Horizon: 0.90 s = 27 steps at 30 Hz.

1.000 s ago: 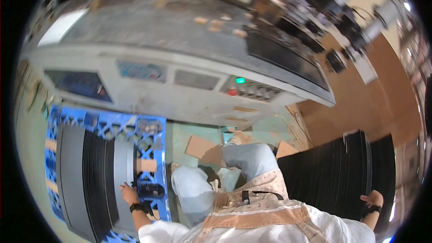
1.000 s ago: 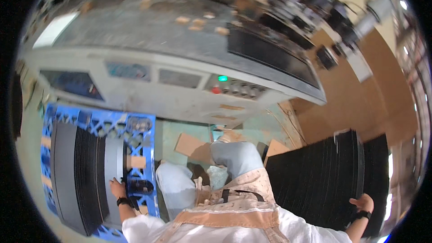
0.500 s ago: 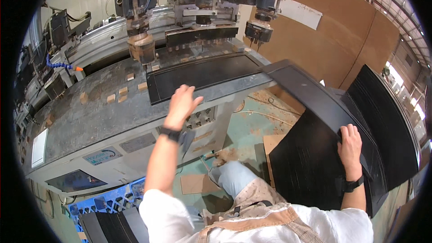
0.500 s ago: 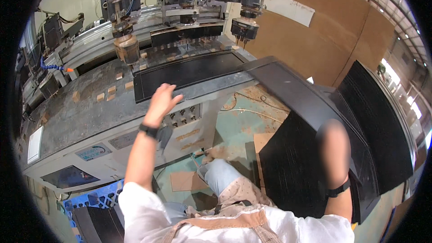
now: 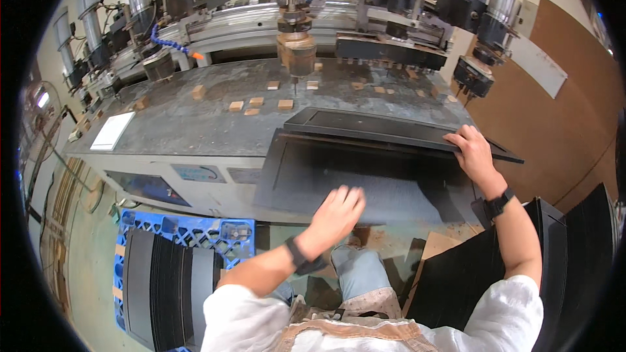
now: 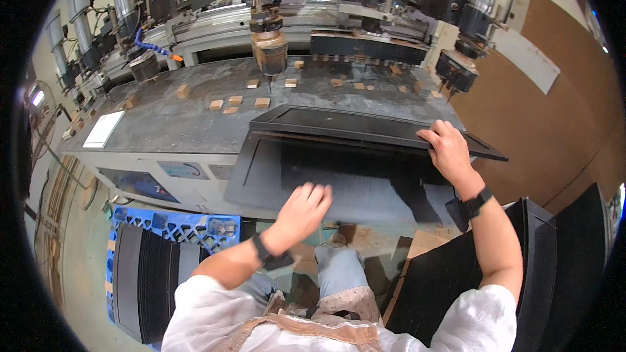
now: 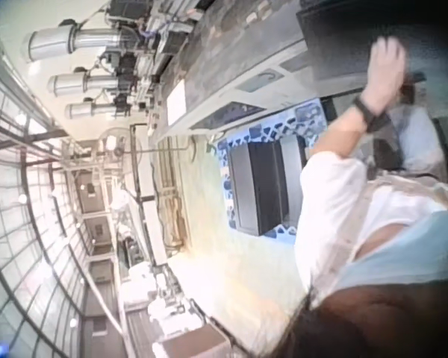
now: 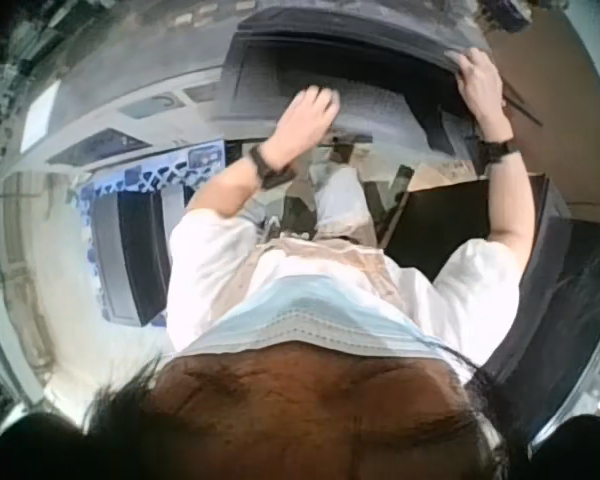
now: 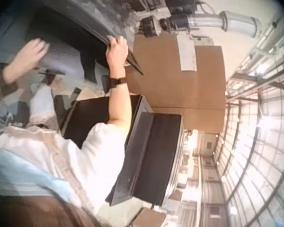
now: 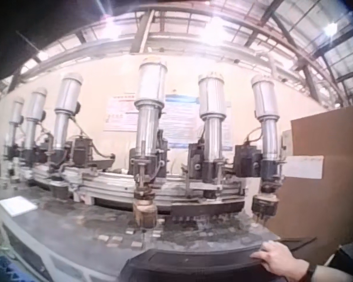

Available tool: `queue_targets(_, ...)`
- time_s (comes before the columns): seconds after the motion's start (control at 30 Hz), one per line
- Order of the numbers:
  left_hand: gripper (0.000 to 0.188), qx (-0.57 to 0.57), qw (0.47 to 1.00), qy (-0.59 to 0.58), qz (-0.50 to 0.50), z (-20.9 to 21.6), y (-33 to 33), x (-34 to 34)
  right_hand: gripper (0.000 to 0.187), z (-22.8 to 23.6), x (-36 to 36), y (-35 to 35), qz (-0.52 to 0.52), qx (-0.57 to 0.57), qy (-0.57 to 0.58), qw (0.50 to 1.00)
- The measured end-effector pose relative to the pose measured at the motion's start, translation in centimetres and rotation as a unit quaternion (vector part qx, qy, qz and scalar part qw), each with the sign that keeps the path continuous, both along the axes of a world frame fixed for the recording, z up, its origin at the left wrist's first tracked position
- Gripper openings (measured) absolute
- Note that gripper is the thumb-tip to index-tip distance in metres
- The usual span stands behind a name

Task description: Operating a furniture manufacturing machine by placing panels into the machine and then stacking the processed panels onto a plastic pallet.

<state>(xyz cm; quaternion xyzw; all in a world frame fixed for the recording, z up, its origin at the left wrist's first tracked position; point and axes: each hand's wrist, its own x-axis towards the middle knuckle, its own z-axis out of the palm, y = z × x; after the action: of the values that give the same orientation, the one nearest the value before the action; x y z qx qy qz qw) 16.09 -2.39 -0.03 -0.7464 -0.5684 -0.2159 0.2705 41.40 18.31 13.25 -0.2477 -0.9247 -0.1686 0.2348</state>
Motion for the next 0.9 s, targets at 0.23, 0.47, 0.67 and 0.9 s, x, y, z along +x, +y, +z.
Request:
queue_targets(0.23,0.046,-0.159,0.98,0.075,0.097,-1.3,-19.0,-6.0,0.048,-5.8,-3.3,7.7,0.079,-0.119,-0.022,0.99)
queue_targets(0.47,0.025,-0.254,0.9,-0.103,0.339,-10.7,-30.6,-13.0,0.043,-10.4,-5.2,12.4,0.032,-0.132,-0.001,0.991)
queue_targets(0.67,0.032,-0.202,0.755,-0.226,0.582,-19.6,-44.9,-13.5,0.042,-9.5,-8.9,11.3,0.042,-0.126,-0.025,0.991)
queue_targets(0.9,0.034,-0.174,0.635,-0.285,0.697,-26.4,-51.3,-12.1,0.043,-9.3,-7.9,12.1,-0.049,-0.071,-0.121,0.989)
